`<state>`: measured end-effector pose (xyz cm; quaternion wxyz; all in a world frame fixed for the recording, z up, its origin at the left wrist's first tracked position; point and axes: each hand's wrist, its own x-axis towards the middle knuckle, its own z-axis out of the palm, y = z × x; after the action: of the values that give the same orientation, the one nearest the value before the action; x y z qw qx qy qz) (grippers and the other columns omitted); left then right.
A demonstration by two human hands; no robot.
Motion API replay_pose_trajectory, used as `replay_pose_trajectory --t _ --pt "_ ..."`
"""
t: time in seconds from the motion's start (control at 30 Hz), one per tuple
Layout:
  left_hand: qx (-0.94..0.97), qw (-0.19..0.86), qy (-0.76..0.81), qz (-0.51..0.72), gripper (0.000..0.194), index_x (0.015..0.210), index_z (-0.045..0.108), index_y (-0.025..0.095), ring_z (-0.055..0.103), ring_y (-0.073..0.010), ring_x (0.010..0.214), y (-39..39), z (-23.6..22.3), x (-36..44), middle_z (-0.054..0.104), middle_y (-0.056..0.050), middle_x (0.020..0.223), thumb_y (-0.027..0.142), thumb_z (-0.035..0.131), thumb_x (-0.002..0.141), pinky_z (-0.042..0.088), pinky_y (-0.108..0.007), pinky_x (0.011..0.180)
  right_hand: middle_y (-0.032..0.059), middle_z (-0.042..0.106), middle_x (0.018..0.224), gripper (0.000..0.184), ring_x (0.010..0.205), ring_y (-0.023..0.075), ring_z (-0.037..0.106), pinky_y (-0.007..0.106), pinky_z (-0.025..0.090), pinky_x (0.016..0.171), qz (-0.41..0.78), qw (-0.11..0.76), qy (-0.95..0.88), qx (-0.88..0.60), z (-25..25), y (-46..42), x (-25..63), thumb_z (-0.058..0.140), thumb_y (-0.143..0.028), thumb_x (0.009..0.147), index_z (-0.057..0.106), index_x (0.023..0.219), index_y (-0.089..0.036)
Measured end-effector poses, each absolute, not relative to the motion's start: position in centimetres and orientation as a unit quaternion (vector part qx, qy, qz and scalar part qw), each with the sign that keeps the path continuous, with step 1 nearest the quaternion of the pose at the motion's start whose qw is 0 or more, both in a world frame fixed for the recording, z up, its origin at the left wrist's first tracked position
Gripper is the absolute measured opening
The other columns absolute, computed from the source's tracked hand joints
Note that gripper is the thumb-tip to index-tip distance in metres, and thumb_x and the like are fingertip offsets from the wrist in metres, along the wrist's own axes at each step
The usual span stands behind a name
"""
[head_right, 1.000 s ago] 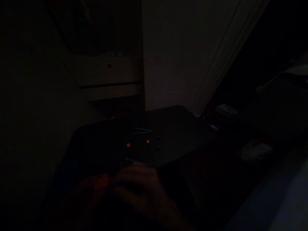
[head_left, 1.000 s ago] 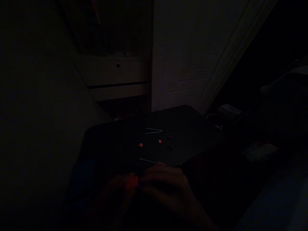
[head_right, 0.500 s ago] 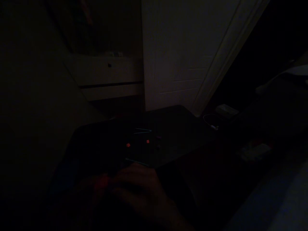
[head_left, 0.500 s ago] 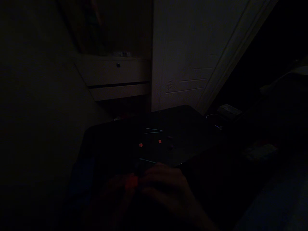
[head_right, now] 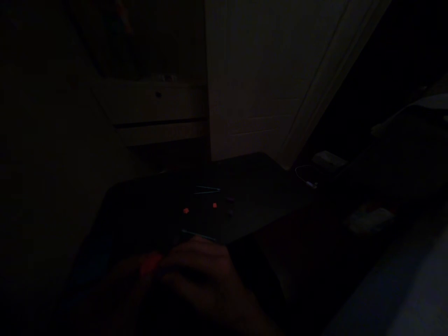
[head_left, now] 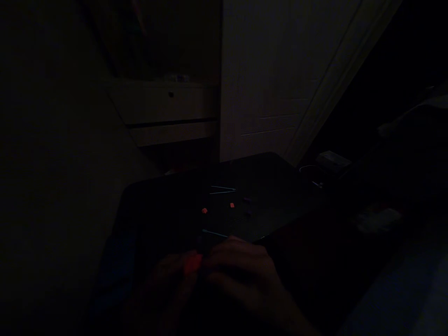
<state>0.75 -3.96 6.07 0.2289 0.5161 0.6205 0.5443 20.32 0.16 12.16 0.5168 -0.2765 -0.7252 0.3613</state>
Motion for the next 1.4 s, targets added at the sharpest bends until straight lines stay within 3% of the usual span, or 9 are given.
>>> replay_pose_trajectory --t 0.17,0.43,0.6,0.77,1.23,1.4 --pt "0.514 0.228 0.627 0.54 0.016 0.095 0.086 0.034 0.082 -0.0327 0.1 -4.1 6.4 0.6 0.085 -0.002 0.104 0.045 0.076 0.088 0.07 -0.048 0.091 0.0051 0.086 0.103 0.017 0.093 0.0184 0.081 0.028 0.063 0.093 0.34 0.548 -0.707 -0.291 11.9 0.1 20.1 0.084 -0.013 0.094 0.085 0.11 -0.02" --pt "0.514 0.225 0.625 0.543 0.02 0.097 0.086 0.034 0.082 -0.0333 0.099 -4.1 6.2 1.0 0.086 -0.003 0.099 0.05 0.076 0.088 0.071 -0.048 0.087 0.0047 0.086 0.103 0.015 0.091 0.0189 0.081 0.031 0.064 0.092 0.322 0.543 -0.715 -0.301 11.8 0.3 20.2 0.083 -0.018 0.096 0.085 0.11 -0.022" --pt "0.515 0.219 0.624 0.545 0.023 0.092 0.086 0.03 0.083 -0.0304 0.091 -4.0 5.8 0.6 0.086 -0.003 0.099 0.051 0.077 0.087 0.072 -0.043 0.082 0.0055 0.086 0.103 0.015 0.092 0.0192 0.081 0.03 0.064 0.088 0.325 0.536 -0.725 -0.285 11.9 0.4 20.3 0.081 -0.016 0.097 0.084 0.11 -0.02" --pt "0.527 0.212 0.616 0.546 0.019 0.09 0.085 0.036 0.083 -0.0299 0.096 -4.2 5.8 0.3 0.086 -0.001 0.099 0.049 0.072 0.09 0.07 -0.045 0.091 0.0048 0.086 0.104 0.017 0.092 0.0187 0.08 0.031 0.064 0.089 0.318 0.538 -0.728 -0.281 12.0 0.4 20.3 0.079 -0.017 0.099 0.083 0.114 -0.022" --pt "0.54 0.215 0.621 0.525 0.016 0.099 0.086 0.037 0.083 -0.0324 0.098 -4.4 6.0 0.2 0.085 0.0 0.105 0.044 0.076 0.089 0.071 -0.045 0.087 0.0047 0.086 0.103 0.014 0.09 0.0195 0.08 0.032 0.064 0.088 0.32 0.524 -0.734 -0.289 12.1 0.3 20.5 0.079 -0.019 0.099 0.084 0.112 -0.022" --pt "0.555 0.21 0.611 0.523 0.019 0.096 0.086 0.036 0.082 -0.0308 0.1 -4.4 5.9 -0.8 0.085 -0.003 0.099 0.051 0.077 0.089 0.069 -0.044 0.093 0.0049 0.086 0.104 0.015 0.091 0.0193 0.08 0.033 0.064 0.088 0.308 0.538 -0.731 -0.286 12.0 0.5 20.4 0.078 -0.018 0.099 0.083 0.113 -0.022"
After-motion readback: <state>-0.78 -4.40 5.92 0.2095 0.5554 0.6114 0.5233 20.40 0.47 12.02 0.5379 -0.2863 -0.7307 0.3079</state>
